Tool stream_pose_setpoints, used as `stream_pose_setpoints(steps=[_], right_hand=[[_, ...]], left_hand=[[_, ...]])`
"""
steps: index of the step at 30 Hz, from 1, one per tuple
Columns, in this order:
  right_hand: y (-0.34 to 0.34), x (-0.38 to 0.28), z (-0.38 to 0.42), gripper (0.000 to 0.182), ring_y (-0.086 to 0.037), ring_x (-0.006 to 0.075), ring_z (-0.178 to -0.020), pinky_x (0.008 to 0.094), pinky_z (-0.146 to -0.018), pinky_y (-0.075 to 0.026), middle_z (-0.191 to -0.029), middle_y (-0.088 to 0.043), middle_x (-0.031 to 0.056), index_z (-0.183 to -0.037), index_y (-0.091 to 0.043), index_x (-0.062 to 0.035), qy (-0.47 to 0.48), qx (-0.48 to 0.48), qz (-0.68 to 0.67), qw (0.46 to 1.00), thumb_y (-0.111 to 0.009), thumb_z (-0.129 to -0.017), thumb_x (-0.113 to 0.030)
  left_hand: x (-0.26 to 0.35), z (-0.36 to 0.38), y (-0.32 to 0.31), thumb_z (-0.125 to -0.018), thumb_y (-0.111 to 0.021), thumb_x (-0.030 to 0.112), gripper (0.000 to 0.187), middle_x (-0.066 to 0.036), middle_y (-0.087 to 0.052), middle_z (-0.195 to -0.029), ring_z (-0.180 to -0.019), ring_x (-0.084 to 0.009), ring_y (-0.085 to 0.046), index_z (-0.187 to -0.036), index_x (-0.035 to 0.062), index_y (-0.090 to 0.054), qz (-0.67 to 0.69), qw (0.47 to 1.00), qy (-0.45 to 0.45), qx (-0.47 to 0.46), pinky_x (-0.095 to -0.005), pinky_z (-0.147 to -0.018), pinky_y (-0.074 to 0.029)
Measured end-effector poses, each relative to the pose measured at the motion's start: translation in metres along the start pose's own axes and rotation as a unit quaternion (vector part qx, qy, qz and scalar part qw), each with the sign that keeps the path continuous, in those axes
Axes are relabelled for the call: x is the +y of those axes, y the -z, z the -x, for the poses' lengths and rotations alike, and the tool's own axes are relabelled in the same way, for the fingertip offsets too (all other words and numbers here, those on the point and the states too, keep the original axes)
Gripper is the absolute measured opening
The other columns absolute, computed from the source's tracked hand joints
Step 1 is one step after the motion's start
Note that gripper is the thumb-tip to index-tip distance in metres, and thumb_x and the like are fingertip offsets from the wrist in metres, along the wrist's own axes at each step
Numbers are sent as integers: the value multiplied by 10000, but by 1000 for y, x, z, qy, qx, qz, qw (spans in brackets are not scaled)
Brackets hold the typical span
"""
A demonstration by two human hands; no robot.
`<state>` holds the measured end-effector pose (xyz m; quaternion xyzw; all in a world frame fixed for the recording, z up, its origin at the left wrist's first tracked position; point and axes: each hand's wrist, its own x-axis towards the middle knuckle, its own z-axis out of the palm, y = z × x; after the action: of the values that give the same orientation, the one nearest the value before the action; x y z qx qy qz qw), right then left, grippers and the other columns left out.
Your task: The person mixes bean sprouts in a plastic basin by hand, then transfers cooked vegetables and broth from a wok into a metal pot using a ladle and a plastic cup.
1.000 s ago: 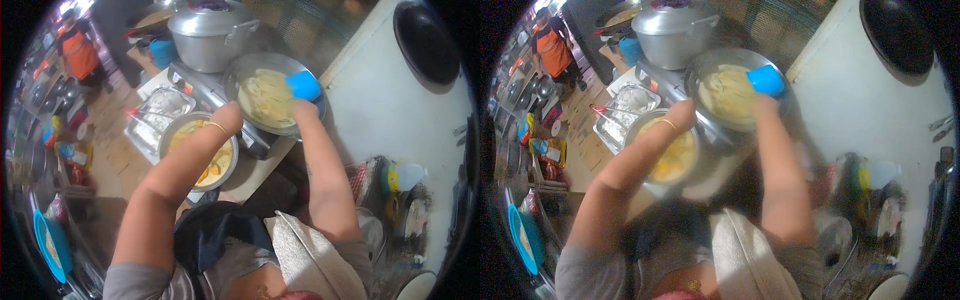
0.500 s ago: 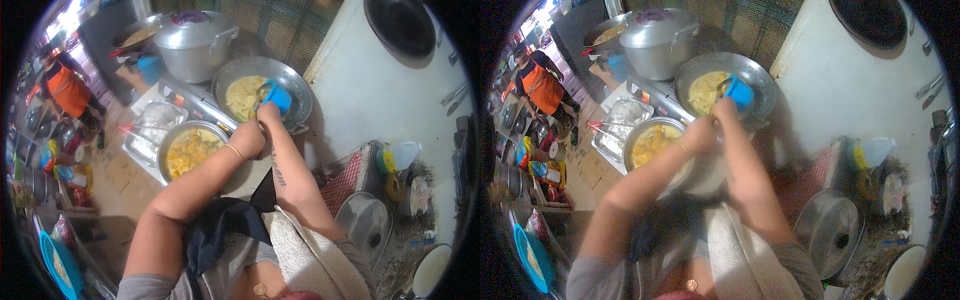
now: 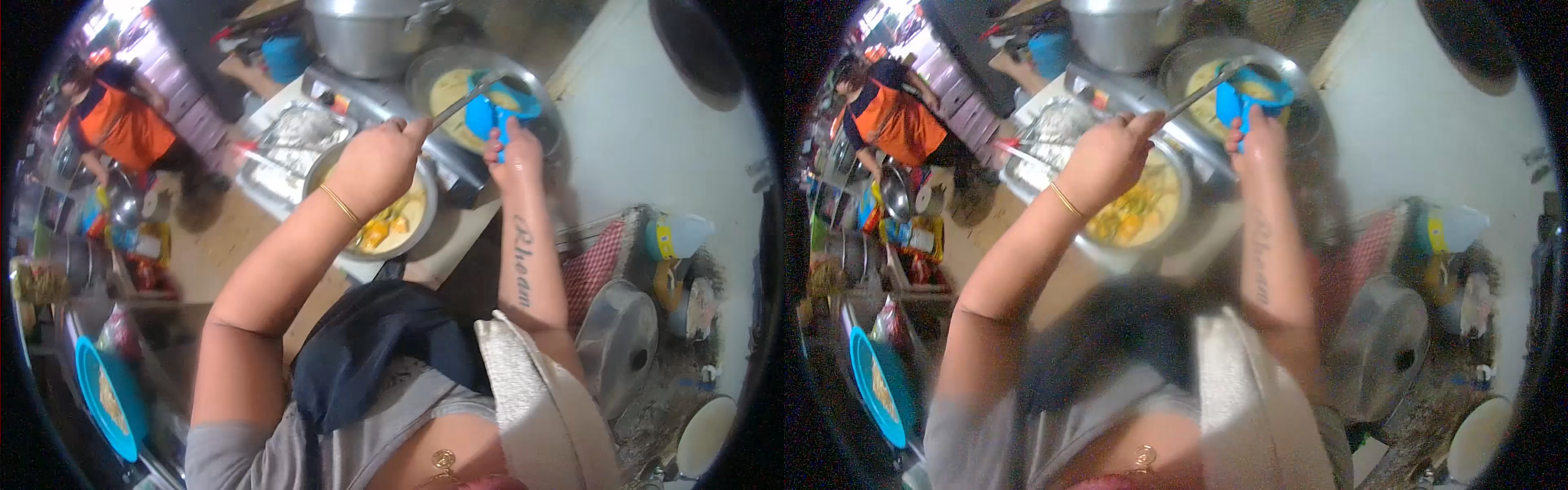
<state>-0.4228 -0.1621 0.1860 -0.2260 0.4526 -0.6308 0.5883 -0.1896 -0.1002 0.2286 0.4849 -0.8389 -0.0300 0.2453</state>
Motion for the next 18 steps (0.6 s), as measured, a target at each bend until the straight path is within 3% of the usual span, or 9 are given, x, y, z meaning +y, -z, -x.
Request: stream_pose_setpoints(steps=[3, 4, 11, 13, 15, 17, 18], right_hand=[[-17, 1, 46, 185, -432, 116, -518, 239, -424, -335, -777, -534, 80, -965, -480, -49, -3, -50, 28, 998, -564, -974, -213], [-20, 1, 61, 175, -435, 113, -517, 235, -423, -332, -775, -537, 76, -951, -488, -50, -5, -64, 42, 997, -574, -967, -202], [-29, 55, 120, 113, -424, 77, -456, 210, -399, -312, -703, -539, 40, -931, -518, -49, -99, -112, 190, 970, -596, -927, -132], [-17, 101, 109, 90, -420, 71, -446, 217, -391, -308, -697, -543, 29, -941, -530, -49, -10, -123, 425, 897, -580, -922, -121], [0, 146, 97, 159, -592, 236, -553, 392, -547, -481, -724, -627, 138, -954, -533, -11, 127, -151, 622, 758, -593, -900, -148], [-15, 157, 113, 185, -671, 358, -732, 483, -684, -508, -788, -657, 227, -962, -523, 11, 160, -143, 737, 641, -582, -899, -153], [-18, 161, 115, 182, -671, 374, -760, 494, -694, -508, -807, -660, 235, -963, -520, 13, 148, -150, 755, 621, -574, -897, -148]], left_hand=[[-22, 44, 29, -843, -572, 90, 351, -172, -650, -928, -820, -372, -651, -1193, 69, -570, -2, 999, 2, 33, -450, -706, -531], [-32, 62, 32, -827, -633, 80, 398, -170, -615, -862, -787, -383, -627, -1221, 117, -593, 27, 997, 17, 66, -461, -692, -507], [-64, 187, 55, -785, -674, 81, 377, -131, -614, -838, -741, -335, -630, -1157, 128, -643, 62, 991, 109, 55, -438, -664, -516], [-71, 219, 45, -779, -678, 81, 365, -126, -612, -826, -734, -329, -629, -1140, 122, -654, 75, 985, 141, 63, -434, -661, -519], [-73, 246, 38, -777, -677, 83, 358, -127, -615, -826, -732, -329, -630, -1134, 117, -659, 54, 983, 168, 47, -432, -657, -520], [-75, 266, 33, -777, -675, 86, 355, -128, -618, -825, -730, -329, -630, -1130, 112, -662, 28, 982, 183, 29, -432, -653, -521], [-76, 275, 31, -777, -674, 87, 354, -129, -620, -824, -729, -329, -629, -1130, 111, -663, 13, 982, 187, 20, -432, -651, -521]])
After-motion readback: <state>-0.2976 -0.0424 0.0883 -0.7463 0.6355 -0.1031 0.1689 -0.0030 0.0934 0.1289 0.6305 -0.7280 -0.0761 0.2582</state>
